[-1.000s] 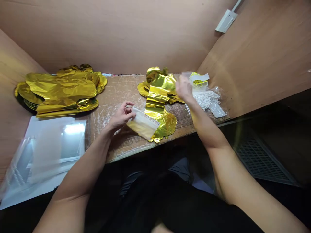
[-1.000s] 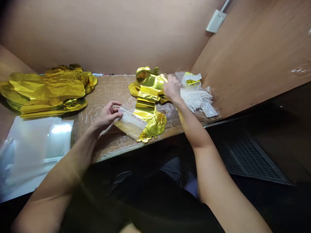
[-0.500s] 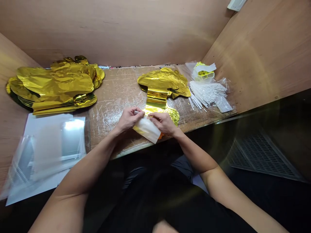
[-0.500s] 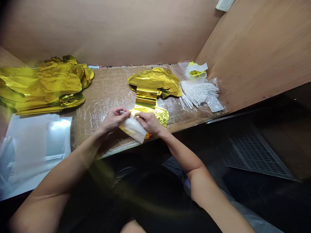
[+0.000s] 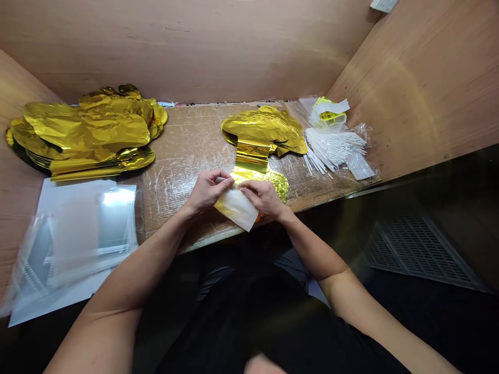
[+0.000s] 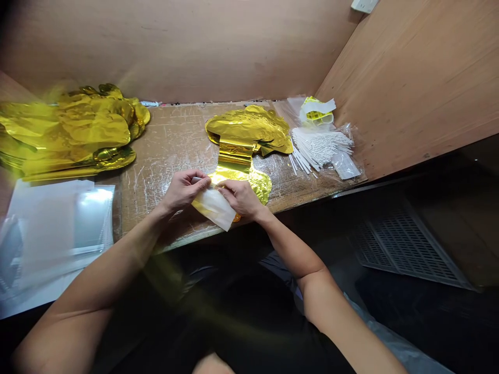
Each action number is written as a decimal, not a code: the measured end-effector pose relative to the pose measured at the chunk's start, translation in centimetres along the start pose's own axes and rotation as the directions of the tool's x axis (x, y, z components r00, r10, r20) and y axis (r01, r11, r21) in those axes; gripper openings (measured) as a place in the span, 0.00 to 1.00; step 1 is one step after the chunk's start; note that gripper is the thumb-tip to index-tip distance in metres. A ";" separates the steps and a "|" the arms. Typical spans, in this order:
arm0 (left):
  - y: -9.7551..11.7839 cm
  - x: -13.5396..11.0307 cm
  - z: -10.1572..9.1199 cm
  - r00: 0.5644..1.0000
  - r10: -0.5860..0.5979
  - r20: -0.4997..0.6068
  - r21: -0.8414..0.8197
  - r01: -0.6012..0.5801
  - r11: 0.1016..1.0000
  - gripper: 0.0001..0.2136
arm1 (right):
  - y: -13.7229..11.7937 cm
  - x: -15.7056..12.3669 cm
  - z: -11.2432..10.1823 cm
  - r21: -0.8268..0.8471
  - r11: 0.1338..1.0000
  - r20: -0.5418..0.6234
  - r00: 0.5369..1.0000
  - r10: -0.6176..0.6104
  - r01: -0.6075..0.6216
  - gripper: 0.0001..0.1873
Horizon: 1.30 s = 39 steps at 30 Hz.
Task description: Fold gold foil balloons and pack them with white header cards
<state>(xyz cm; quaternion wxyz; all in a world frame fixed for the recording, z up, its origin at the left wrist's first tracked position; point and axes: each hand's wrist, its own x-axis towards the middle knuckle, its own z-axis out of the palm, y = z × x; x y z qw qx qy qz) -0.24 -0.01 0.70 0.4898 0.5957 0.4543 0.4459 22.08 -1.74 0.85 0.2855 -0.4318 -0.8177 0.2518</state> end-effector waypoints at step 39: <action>0.3 1.3 -5.2 0.728 -0.165 0.665 0.249 -0.008 0.969 0.16 | 2.1 -1.1 -0.9 -0.169 0.979 0.255 0.954 0.158 -0.117 0.11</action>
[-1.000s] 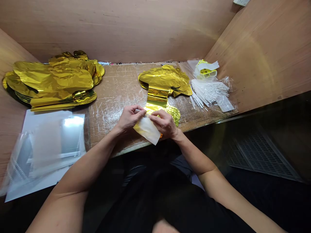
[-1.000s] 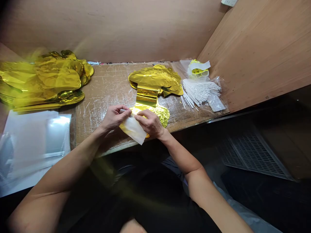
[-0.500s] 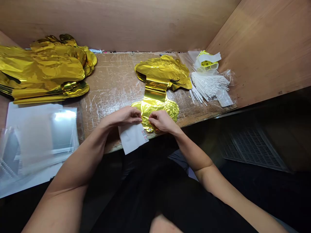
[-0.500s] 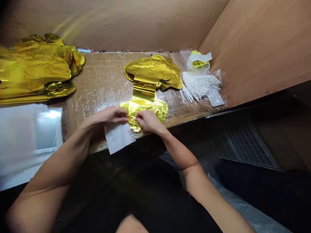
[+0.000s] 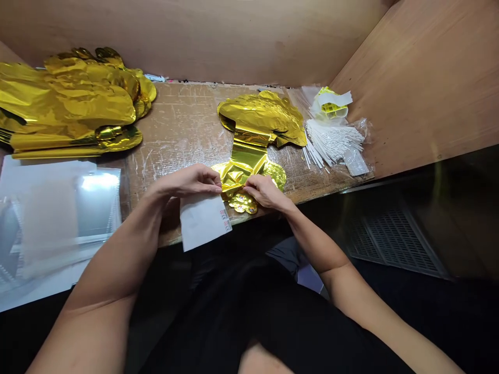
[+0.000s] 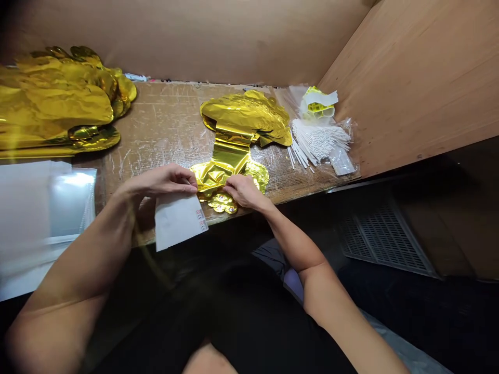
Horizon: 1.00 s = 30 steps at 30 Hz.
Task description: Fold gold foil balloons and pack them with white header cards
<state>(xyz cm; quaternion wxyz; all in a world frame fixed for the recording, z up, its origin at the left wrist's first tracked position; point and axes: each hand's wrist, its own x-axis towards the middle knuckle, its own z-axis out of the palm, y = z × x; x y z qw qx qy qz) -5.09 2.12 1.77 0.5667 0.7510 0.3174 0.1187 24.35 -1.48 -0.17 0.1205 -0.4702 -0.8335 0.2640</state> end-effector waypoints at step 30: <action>0.8 1.6 2.3 0.727 0.045 -0.685 -0.101 -0.156 0.983 0.25 | -1.5 -0.1 0.9 0.232 0.936 -0.414 0.897 -0.151 0.265 0.12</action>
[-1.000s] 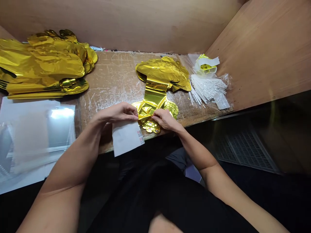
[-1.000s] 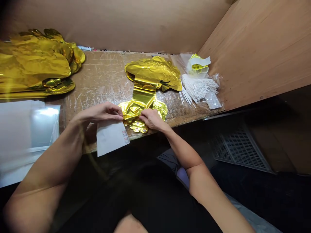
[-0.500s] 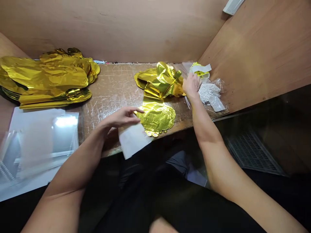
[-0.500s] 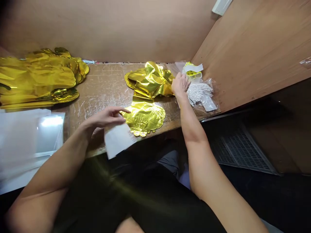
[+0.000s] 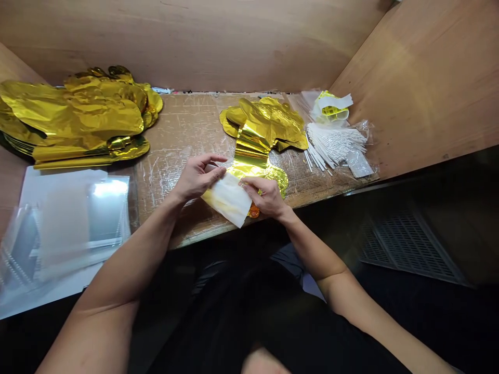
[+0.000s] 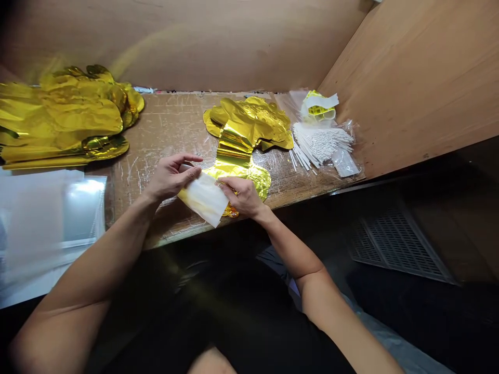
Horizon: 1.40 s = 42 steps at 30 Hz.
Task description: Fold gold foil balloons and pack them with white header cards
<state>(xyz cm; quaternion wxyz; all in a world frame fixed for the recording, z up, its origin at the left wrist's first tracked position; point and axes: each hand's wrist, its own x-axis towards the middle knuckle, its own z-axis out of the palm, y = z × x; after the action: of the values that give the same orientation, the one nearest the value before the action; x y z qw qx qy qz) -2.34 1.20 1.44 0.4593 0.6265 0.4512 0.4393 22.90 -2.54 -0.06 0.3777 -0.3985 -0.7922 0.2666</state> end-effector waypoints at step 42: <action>-0.7 0.2 -1.4 0.764 0.102 0.637 0.363 -0.414 0.834 0.13 | -1.8 0.9 -1.4 0.068 0.987 0.098 0.986 0.139 -0.146 0.08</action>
<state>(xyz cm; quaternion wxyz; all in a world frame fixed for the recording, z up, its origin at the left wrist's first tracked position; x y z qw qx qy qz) -3.71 1.75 1.09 0.3375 0.8835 0.2855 0.1549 22.89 -2.54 2.39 0.3353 -0.4267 -0.7677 0.3407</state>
